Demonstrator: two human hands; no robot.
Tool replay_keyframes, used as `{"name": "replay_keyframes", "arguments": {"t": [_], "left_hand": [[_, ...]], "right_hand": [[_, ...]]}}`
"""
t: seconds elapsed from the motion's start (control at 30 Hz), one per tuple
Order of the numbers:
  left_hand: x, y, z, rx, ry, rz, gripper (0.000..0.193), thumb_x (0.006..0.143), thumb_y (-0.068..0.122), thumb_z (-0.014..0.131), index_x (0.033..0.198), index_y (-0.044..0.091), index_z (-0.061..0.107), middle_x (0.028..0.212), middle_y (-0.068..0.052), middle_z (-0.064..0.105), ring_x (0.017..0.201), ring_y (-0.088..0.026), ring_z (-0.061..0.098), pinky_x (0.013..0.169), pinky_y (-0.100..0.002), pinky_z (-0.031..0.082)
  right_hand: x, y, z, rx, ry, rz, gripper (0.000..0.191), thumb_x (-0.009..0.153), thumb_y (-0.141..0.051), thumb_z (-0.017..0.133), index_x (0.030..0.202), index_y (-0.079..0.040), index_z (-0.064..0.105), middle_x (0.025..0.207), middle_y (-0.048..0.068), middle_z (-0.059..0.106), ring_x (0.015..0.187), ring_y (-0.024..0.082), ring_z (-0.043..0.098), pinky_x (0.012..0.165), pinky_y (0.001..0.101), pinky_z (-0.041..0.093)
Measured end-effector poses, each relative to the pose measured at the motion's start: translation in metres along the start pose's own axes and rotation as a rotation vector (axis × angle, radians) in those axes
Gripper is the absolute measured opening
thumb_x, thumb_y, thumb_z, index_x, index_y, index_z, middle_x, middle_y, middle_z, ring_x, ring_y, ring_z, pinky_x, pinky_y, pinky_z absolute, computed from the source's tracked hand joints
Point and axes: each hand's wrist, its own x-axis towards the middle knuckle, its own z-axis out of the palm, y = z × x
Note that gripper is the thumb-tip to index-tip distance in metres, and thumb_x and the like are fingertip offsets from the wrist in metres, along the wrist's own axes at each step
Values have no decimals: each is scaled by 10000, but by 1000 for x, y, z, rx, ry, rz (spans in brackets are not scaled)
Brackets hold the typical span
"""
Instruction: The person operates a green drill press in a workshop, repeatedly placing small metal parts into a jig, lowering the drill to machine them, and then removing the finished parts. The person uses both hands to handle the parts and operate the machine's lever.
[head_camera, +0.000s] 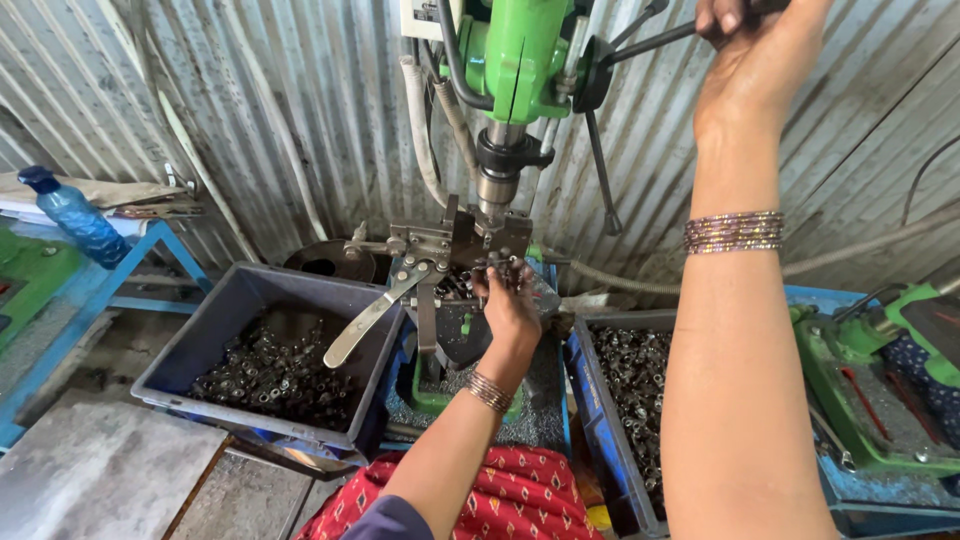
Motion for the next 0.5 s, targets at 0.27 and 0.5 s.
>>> {"name": "replay_keyframes", "arguments": {"t": [0.27, 0.5], "left_hand": [[18, 11, 17, 185, 248, -99, 507, 980, 401, 615, 1408, 292, 365, 1229, -56, 600, 981, -210, 639, 841, -395, 579], [-5, 19, 1, 335, 69, -539, 514, 972, 411, 612, 1379, 138, 453, 1198, -55, 652, 979, -195, 642, 835, -401, 547]], "right_hand": [[0, -3, 0, 19, 14, -1, 373, 1117, -365, 527, 960, -27, 513, 788, 102, 477, 675, 230, 452, 659, 406, 415], [3, -1, -11, 27, 40, 39, 394, 1117, -363, 480, 896, -39, 511, 794, 104, 481, 700, 249, 488, 666, 417, 426]]}}
